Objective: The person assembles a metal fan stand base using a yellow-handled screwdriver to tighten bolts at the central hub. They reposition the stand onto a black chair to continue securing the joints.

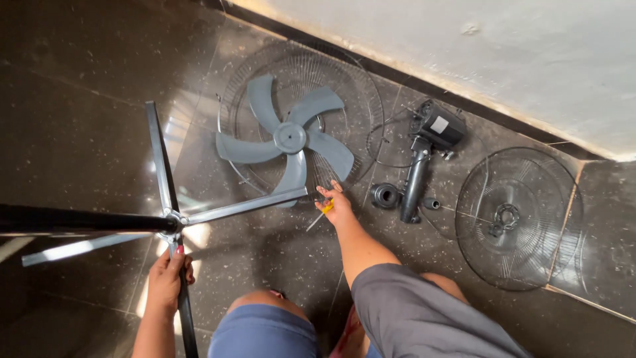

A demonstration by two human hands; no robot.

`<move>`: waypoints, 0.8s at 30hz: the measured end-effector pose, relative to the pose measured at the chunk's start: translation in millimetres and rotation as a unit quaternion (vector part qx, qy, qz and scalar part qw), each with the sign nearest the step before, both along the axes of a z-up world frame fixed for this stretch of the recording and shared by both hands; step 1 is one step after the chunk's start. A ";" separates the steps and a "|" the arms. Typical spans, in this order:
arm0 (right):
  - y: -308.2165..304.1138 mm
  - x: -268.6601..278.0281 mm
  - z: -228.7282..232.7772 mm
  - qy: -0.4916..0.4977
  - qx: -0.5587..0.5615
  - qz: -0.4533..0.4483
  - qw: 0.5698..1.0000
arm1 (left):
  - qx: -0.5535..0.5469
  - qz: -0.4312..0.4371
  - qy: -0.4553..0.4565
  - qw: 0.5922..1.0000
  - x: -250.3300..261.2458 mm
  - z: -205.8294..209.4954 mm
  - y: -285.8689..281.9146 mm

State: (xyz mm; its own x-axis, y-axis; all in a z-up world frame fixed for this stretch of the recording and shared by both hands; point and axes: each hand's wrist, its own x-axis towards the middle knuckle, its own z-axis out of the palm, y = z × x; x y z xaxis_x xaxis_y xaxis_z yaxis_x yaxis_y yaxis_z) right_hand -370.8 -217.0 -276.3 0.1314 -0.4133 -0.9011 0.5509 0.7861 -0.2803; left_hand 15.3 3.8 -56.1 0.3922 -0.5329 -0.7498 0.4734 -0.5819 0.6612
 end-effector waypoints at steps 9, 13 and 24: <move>0.1 10.1 -14.5 0.323 0.042 0.183 0.928 | -0.005 0.011 0.000 1.000 14.0 -32.9 27.8; 9.1 59.9 24.8 0.673 -0.129 0.294 0.667 | 0.004 0.018 0.001 1.000 14.6 -40.7 36.5; -29.4 124.4 17.8 0.457 -0.112 0.394 0.789 | 0.025 0.034 0.001 0.999 8.1 -36.0 53.3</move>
